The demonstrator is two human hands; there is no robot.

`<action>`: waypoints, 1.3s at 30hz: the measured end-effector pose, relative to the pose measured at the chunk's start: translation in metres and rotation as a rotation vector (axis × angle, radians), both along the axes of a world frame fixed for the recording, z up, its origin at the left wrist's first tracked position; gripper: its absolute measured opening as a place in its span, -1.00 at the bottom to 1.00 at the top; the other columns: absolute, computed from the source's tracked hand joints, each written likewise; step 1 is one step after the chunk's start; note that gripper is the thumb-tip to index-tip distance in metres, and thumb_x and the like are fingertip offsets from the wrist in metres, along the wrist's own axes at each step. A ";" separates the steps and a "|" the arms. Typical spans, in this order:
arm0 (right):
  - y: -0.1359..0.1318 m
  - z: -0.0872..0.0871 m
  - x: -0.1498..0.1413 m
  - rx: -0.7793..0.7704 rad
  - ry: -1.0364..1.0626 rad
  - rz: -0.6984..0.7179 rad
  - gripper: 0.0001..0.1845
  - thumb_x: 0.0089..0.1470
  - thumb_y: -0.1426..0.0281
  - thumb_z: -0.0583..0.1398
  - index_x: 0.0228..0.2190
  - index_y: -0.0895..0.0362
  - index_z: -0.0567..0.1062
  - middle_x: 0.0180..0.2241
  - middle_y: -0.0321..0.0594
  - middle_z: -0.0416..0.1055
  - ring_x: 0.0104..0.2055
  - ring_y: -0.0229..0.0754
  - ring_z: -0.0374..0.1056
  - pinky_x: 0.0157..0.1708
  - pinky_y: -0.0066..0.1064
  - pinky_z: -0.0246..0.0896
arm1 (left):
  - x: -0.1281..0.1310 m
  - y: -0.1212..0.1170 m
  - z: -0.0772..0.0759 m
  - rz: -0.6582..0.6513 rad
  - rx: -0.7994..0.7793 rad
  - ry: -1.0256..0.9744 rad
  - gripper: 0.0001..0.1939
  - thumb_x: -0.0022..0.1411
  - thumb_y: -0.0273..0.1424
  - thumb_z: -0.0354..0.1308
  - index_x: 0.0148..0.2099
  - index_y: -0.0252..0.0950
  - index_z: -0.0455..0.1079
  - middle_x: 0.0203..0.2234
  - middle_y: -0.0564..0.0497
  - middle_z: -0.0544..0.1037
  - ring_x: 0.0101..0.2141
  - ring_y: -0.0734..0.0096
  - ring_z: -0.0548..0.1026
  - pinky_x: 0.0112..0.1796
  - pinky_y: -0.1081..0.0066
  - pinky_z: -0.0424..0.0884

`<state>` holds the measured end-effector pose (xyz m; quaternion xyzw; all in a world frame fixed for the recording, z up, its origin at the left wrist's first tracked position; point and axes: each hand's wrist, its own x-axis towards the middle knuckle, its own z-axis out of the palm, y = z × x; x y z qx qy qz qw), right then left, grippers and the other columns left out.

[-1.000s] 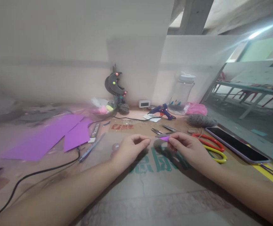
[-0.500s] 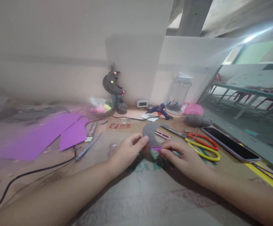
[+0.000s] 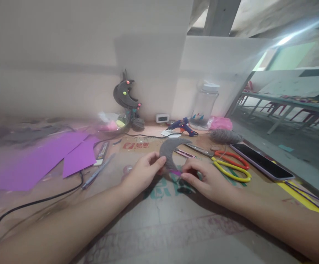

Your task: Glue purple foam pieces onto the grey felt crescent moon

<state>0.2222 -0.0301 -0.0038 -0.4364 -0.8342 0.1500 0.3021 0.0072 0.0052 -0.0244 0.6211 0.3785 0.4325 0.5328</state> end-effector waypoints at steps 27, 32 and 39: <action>0.048 0.074 0.085 0.001 -0.223 -0.331 -0.58 0.26 0.15 0.00 -0.25 0.12 0.56 -0.36 -0.16 0.52 -0.33 -0.08 0.41 -0.30 -0.31 0.27 | -0.001 0.006 0.002 0.170 -0.223 -0.260 -0.60 0.04 -0.08 0.31 -0.39 -0.26 0.27 -0.59 0.13 0.39 -0.54 0.51 0.35 -0.42 0.50 0.33; -0.007 0.089 0.042 0.110 -0.079 -0.179 -0.60 0.28 0.17 0.02 -0.28 0.10 0.58 -0.34 -0.18 0.54 -0.33 -0.12 0.43 -0.34 -0.36 0.30 | -0.001 0.006 0.002 0.164 -0.202 -0.240 -0.64 0.06 -0.10 0.29 -0.39 -0.26 0.27 -0.60 0.13 0.38 -0.54 0.51 0.34 -0.45 0.52 0.30; -0.020 0.110 0.049 -0.004 -0.372 0.100 -0.45 0.15 0.37 0.14 0.18 -0.10 0.36 0.11 -0.25 0.43 0.08 -0.03 0.39 0.00 -0.26 0.32 | -0.001 0.004 0.002 0.163 -0.201 -0.229 -0.70 0.13 -0.16 0.24 -0.41 -0.24 0.28 -0.59 0.11 0.39 -0.53 0.48 0.34 -0.43 0.48 0.30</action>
